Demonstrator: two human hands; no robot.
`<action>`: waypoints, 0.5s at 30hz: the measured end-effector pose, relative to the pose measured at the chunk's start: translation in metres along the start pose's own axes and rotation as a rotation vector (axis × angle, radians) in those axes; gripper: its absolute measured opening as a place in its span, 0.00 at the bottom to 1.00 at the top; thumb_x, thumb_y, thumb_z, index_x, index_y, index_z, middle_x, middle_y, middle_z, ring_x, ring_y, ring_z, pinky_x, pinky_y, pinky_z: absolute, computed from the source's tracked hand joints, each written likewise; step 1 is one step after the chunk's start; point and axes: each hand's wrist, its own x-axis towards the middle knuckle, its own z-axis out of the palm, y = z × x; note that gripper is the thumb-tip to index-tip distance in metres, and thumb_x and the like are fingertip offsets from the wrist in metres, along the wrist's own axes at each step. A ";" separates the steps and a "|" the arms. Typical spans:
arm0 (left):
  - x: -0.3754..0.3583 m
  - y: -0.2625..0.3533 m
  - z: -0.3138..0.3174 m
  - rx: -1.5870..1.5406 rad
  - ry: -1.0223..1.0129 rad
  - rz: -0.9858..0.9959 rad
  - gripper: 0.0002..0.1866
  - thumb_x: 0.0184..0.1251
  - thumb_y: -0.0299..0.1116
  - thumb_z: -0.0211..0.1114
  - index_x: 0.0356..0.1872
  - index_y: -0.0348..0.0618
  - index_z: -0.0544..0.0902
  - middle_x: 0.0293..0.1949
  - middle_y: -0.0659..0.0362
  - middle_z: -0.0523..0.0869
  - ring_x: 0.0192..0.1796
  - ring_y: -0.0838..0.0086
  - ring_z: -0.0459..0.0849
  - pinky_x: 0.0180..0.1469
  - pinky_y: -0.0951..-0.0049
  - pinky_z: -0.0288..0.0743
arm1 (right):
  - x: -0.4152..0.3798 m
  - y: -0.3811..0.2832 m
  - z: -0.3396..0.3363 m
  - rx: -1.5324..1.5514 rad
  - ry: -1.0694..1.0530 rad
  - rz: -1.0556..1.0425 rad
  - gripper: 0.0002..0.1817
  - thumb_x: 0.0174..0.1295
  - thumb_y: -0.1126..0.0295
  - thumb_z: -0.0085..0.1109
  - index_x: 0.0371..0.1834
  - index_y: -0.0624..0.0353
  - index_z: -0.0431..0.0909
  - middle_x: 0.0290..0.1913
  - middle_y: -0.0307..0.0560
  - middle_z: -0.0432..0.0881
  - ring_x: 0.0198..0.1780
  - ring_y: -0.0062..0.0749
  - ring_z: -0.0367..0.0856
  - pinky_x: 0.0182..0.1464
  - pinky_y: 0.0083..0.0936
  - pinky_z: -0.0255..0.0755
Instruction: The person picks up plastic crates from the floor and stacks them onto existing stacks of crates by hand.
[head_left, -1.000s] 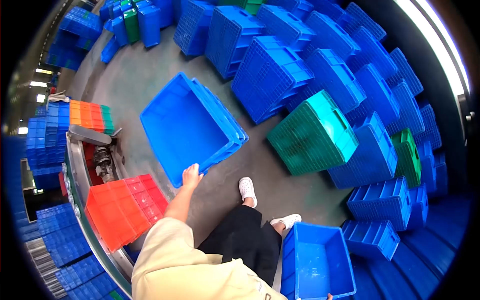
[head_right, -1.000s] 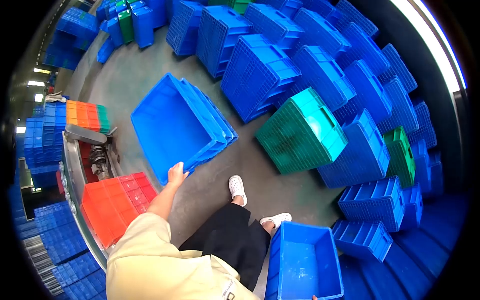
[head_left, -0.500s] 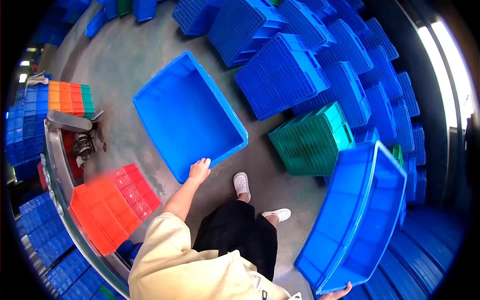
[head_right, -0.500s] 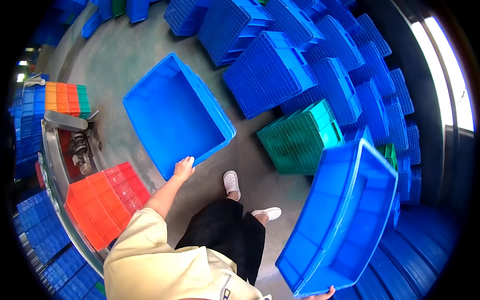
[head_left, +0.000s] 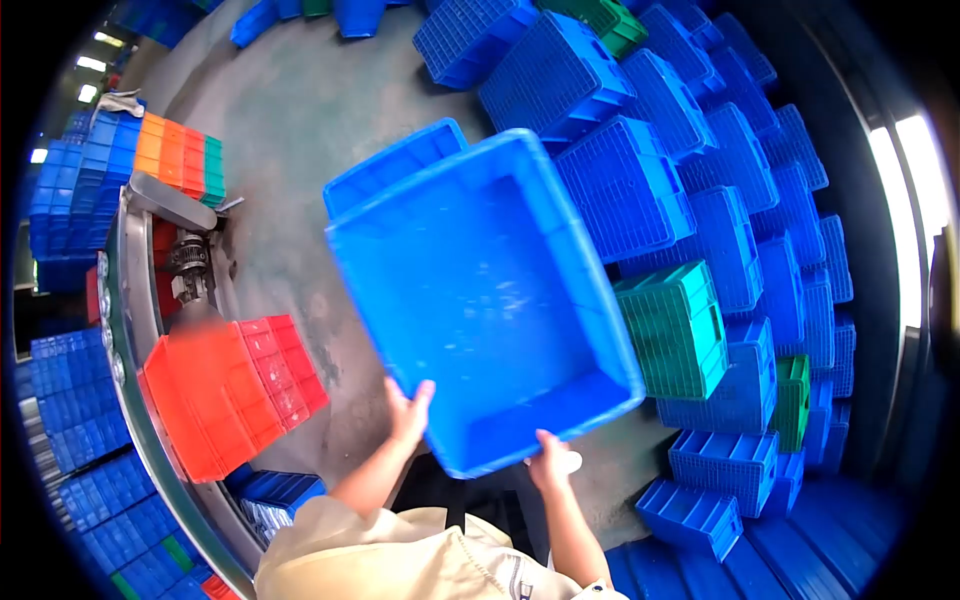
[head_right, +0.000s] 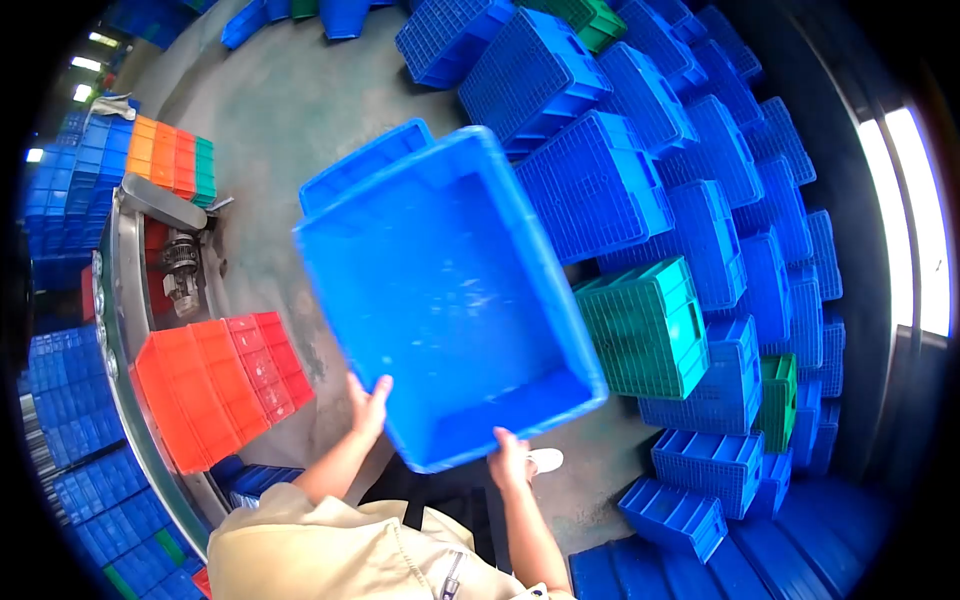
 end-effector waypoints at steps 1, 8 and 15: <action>0.017 -0.026 -0.021 -0.026 0.173 -0.054 0.30 0.52 0.25 0.61 0.56 0.36 0.58 0.48 0.51 0.72 0.48 0.65 0.73 0.52 0.67 0.65 | -0.004 0.003 0.016 0.128 -0.020 0.297 0.23 0.51 0.64 0.59 0.50 0.58 0.66 0.44 0.41 0.73 0.46 0.29 0.71 0.47 0.26 0.66; 0.139 -0.009 -0.112 0.123 0.148 -0.055 0.26 0.50 0.15 0.54 0.53 0.38 0.63 0.46 0.53 0.75 0.48 0.66 0.74 0.52 0.70 0.65 | 0.010 -0.007 0.125 -0.023 -0.487 0.107 0.31 0.50 0.53 0.60 0.49 0.66 0.63 0.36 0.42 0.74 0.37 0.26 0.72 0.42 0.24 0.67; 0.211 0.012 -0.111 0.230 0.190 -0.033 0.24 0.46 0.17 0.56 0.50 0.37 0.67 0.43 0.53 0.77 0.44 0.66 0.76 0.48 0.70 0.68 | 0.062 -0.039 0.169 -0.006 -0.561 -0.010 0.35 0.48 0.49 0.60 0.49 0.66 0.63 0.36 0.44 0.74 0.34 0.24 0.71 0.34 0.18 0.67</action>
